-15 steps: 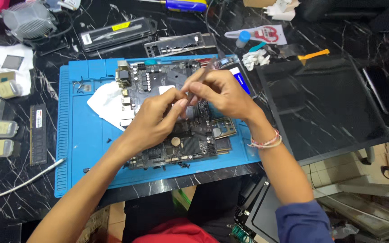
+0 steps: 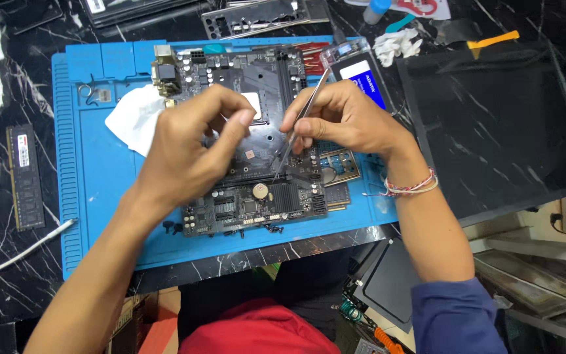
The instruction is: The person uses tweezers to remove small black components from a motherboard and places them on a blue mat. They then pick up a solid-state drive, inspect it, and return to the motherboard to continue working with the tweezers.
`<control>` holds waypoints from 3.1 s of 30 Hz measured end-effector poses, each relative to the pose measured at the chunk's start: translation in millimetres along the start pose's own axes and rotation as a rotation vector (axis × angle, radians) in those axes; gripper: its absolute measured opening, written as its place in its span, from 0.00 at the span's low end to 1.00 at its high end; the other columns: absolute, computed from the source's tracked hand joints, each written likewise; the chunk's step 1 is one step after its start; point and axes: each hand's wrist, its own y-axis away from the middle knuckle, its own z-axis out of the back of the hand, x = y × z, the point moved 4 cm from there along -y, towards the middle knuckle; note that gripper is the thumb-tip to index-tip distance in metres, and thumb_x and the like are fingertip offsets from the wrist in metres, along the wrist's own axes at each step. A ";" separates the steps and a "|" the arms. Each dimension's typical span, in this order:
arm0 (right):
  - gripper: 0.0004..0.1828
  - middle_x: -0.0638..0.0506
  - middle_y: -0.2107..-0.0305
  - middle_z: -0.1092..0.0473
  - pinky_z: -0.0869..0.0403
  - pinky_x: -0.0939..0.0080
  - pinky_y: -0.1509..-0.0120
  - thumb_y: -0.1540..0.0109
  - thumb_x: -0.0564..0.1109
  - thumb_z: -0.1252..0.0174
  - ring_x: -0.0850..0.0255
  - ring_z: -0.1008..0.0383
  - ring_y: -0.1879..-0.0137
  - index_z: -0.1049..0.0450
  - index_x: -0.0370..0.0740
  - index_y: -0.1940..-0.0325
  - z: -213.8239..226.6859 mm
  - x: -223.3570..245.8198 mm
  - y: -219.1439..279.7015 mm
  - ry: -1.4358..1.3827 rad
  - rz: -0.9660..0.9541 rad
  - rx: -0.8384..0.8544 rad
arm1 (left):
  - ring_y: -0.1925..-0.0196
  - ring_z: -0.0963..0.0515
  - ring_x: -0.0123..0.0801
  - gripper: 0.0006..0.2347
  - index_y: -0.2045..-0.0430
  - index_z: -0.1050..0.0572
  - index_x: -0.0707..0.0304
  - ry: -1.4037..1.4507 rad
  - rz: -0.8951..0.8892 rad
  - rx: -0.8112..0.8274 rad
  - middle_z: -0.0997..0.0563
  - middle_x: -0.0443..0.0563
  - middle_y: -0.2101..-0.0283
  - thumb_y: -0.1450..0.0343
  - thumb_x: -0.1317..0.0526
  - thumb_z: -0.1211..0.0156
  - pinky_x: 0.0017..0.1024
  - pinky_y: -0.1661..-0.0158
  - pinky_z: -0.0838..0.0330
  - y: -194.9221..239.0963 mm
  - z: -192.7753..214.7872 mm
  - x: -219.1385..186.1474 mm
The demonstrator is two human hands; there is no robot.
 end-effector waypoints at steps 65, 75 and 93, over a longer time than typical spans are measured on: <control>0.06 0.38 0.63 0.19 0.18 0.59 0.47 0.37 0.37 0.35 0.51 0.16 0.55 0.20 0.30 0.58 -31.7 5.1 -5.6 0.175 0.167 0.059 | 0.81 0.28 0.39 0.08 0.63 0.24 0.61 -0.516 -0.308 -0.062 0.31 0.46 0.81 0.14 0.64 0.36 0.37 0.77 0.41 22.3 12.9 29.5; 0.15 0.39 0.62 0.23 0.19 0.64 0.52 0.28 0.46 0.46 0.54 0.17 0.59 0.27 0.28 0.50 -33.1 -2.6 -0.9 0.164 0.080 -0.135 | 0.79 0.27 0.47 0.10 0.64 0.27 0.60 -0.612 -0.323 -0.046 0.27 0.47 0.78 0.13 0.62 0.37 0.41 0.75 0.35 23.1 8.9 25.5; 0.07 0.36 0.66 0.20 0.17 0.63 0.55 0.36 0.35 0.38 0.51 0.14 0.60 0.21 0.25 0.63 -43.7 9.6 -8.0 0.253 0.171 -0.031 | 0.82 0.30 0.41 0.13 0.70 0.27 0.57 -0.612 -0.361 -0.031 0.29 0.45 0.80 0.13 0.61 0.37 0.38 0.77 0.37 25.5 -1.3 29.8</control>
